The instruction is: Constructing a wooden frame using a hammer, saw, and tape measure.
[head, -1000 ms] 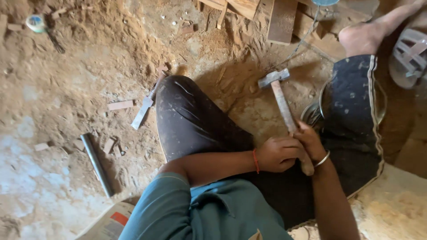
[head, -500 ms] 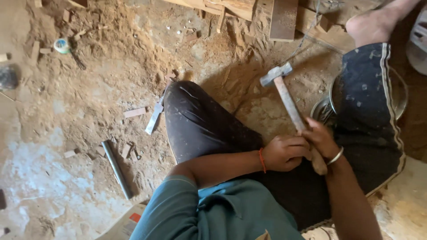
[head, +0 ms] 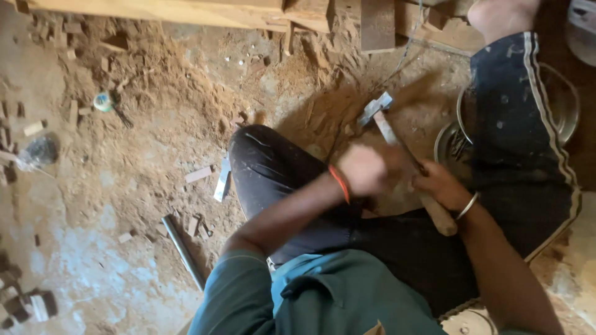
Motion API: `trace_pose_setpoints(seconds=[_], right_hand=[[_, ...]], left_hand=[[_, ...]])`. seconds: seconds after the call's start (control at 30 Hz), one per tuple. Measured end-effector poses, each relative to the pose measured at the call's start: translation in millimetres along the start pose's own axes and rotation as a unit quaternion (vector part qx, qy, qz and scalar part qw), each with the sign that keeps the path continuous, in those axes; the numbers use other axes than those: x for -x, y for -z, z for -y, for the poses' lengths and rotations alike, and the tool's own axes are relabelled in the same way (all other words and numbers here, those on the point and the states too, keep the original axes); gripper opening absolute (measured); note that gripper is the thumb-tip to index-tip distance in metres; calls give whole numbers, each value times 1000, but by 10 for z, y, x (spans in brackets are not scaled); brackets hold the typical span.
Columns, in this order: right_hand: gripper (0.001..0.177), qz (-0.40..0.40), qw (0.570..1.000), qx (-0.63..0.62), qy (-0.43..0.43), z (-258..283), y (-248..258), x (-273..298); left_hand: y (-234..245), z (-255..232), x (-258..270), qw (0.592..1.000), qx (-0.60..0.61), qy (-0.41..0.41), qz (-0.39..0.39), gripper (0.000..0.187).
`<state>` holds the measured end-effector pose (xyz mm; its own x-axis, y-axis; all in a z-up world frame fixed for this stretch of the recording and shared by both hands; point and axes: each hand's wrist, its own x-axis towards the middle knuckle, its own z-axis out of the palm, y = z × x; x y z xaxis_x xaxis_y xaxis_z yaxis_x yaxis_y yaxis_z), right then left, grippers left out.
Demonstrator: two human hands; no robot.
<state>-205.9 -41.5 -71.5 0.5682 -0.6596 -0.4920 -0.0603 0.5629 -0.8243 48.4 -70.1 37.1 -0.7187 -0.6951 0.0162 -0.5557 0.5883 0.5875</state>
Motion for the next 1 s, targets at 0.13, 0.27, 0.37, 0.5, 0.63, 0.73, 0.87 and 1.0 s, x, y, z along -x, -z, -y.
trace_pose_setpoints(seconds=[0.13, 0.27, 0.37, 0.5, 0.63, 0.73, 0.87, 1.0], right_hand=[[36, -67, 994, 69, -45, 265, -121, 30], [36, -75, 993, 16, -92, 284, -108, 10], [32, -66, 992, 13, -102, 295, -149, 36], [28, -77, 991, -22, -104, 333, -131, 20], [26, -76, 990, -28, -113, 322, -106, 0], [27, -94, 988, 11, -118, 305, -81, -6], [29, -63, 994, -16, -92, 210, -24, 8], [30, -55, 994, -26, -95, 158, 31, -69]], left_hand=[[11, 800, -164, 915, -136, 304, 227, 27], [-505, 1393, -80, 929, -121, 334, 101, 26], [-927, 1634, -28, 925, -137, 344, 86, 27], [-931, 1708, -33, 927, -174, 327, 56, 22], [-402, 1634, 36, 903, -225, 363, 46, 23], [-13, 1956, 162, 883, -200, 420, 60, 19], [115, 2402, 400, 876, -221, 429, 11, 17], [145, 2587, 462, 859, -204, 470, 1, 18]])
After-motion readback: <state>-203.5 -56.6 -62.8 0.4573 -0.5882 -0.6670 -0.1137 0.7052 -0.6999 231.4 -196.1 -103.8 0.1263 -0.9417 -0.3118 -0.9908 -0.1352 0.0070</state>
